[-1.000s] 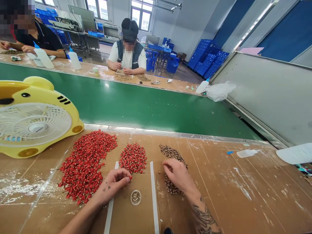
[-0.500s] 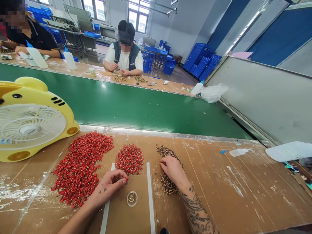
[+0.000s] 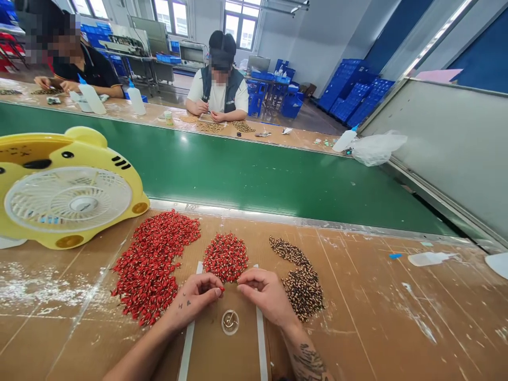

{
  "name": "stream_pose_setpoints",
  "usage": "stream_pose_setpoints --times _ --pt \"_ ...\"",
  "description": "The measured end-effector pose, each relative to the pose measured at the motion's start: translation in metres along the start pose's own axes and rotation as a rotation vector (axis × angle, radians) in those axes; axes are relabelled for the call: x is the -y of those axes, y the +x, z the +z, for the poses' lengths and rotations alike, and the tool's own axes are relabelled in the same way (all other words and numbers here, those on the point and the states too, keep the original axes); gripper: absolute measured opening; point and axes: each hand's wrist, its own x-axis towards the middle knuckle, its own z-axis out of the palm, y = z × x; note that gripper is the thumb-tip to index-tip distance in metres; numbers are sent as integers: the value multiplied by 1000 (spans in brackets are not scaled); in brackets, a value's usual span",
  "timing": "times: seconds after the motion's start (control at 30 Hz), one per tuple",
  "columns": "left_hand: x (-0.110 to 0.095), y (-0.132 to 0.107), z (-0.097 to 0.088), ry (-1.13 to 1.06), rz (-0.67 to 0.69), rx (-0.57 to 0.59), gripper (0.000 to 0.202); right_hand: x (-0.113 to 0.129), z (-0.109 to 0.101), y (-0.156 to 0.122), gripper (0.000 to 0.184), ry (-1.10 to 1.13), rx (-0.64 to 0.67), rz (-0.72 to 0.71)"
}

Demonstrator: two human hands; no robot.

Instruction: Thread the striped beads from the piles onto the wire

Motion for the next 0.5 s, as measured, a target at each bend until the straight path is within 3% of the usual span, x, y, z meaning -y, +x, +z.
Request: stream_pose_setpoints --times 0.2,0.5 --pt "0 0 1 27 41 -34 15 7 22 5 6 14 4 -25" --pt "-2 -5 4 86 115 -124 16 8 27 5 9 -11 -13 -70"
